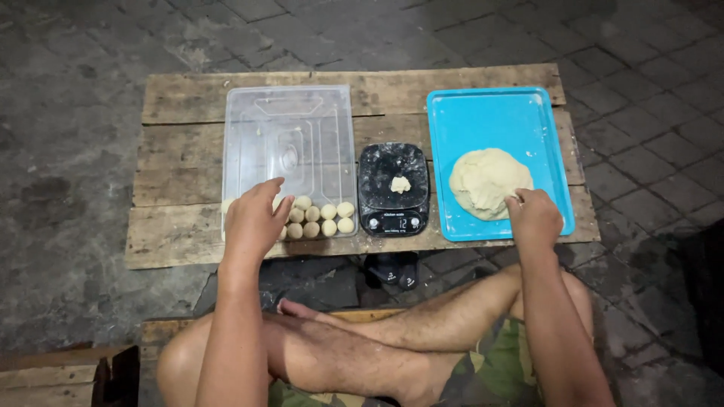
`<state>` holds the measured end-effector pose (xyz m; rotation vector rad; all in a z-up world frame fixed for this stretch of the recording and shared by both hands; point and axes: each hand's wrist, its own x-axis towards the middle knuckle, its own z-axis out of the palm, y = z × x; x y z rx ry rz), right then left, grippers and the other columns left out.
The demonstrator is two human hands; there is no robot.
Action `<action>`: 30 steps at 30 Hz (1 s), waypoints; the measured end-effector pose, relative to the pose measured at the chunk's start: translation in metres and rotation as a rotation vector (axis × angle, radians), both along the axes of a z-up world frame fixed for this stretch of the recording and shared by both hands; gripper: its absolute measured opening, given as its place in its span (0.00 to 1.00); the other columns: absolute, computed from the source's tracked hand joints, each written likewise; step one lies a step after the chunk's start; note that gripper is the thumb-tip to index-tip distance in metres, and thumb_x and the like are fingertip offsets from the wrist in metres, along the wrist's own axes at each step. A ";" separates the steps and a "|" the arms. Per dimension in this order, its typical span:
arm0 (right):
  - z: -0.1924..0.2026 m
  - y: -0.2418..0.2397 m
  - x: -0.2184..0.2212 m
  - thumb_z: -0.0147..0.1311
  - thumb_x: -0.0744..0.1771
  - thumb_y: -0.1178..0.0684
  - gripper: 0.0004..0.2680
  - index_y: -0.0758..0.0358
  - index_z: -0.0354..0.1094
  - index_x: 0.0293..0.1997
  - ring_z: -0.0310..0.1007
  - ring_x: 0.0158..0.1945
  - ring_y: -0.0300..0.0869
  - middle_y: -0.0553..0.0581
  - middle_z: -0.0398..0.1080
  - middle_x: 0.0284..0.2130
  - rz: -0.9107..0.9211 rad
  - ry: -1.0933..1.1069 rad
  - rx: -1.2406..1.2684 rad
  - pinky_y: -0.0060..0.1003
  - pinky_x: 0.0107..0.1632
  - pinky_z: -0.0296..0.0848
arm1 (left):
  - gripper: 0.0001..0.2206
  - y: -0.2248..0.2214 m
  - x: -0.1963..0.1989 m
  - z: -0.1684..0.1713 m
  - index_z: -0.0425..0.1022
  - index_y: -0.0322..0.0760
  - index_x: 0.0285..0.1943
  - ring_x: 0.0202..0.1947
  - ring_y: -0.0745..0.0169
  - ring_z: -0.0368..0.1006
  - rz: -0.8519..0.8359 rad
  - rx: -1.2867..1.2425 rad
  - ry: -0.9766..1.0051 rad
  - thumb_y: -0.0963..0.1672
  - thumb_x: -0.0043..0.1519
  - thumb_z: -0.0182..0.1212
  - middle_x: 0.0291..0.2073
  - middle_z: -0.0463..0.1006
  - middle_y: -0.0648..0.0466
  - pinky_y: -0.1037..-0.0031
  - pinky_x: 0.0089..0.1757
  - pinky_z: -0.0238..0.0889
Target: Portioning dough by tearing small pieces, weighing them on a digital scale for consistency, and rolling them into balls by hand.
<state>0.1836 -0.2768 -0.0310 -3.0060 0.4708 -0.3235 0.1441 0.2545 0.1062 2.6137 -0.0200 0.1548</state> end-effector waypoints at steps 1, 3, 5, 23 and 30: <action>0.002 0.003 0.001 0.65 0.66 0.41 0.10 0.46 0.80 0.49 0.79 0.43 0.51 0.51 0.74 0.36 0.002 -0.015 -0.012 0.51 0.48 0.78 | 0.18 -0.001 0.001 -0.001 0.77 0.38 0.62 0.46 0.37 0.79 -0.003 0.005 0.012 0.49 0.66 0.61 0.45 0.83 0.42 0.48 0.46 0.70; 0.001 0.002 0.004 0.66 0.66 0.42 0.09 0.45 0.80 0.47 0.80 0.42 0.49 0.49 0.73 0.35 0.002 -0.032 -0.026 0.50 0.47 0.78 | 0.19 -0.002 0.002 -0.003 0.77 0.37 0.62 0.46 0.37 0.78 -0.007 0.010 0.022 0.49 0.66 0.61 0.45 0.83 0.42 0.48 0.46 0.69; -0.008 -0.003 0.006 0.67 0.65 0.42 0.09 0.49 0.79 0.45 0.79 0.41 0.53 0.51 0.73 0.32 -0.022 -0.092 0.108 0.53 0.45 0.78 | 0.19 -0.001 0.002 -0.008 0.77 0.36 0.62 0.45 0.36 0.79 -0.025 0.023 0.015 0.49 0.65 0.61 0.44 0.83 0.41 0.48 0.46 0.70; 0.035 0.150 0.005 0.65 0.65 0.52 0.12 0.63 0.76 0.52 0.73 0.56 0.60 0.67 0.73 0.53 0.791 -0.439 0.416 0.51 0.59 0.70 | 0.19 -0.016 0.007 0.004 0.75 0.38 0.65 0.49 0.42 0.80 -0.092 0.069 0.122 0.48 0.68 0.57 0.48 0.82 0.44 0.52 0.49 0.69; 0.015 0.193 0.012 0.47 0.71 0.40 0.15 0.50 0.72 0.62 0.69 0.64 0.55 0.63 0.66 0.64 0.738 -0.282 -0.137 0.62 0.63 0.61 | 0.19 -0.011 0.008 -0.002 0.75 0.37 0.63 0.46 0.37 0.80 -0.156 0.084 0.081 0.48 0.67 0.56 0.45 0.82 0.43 0.48 0.46 0.70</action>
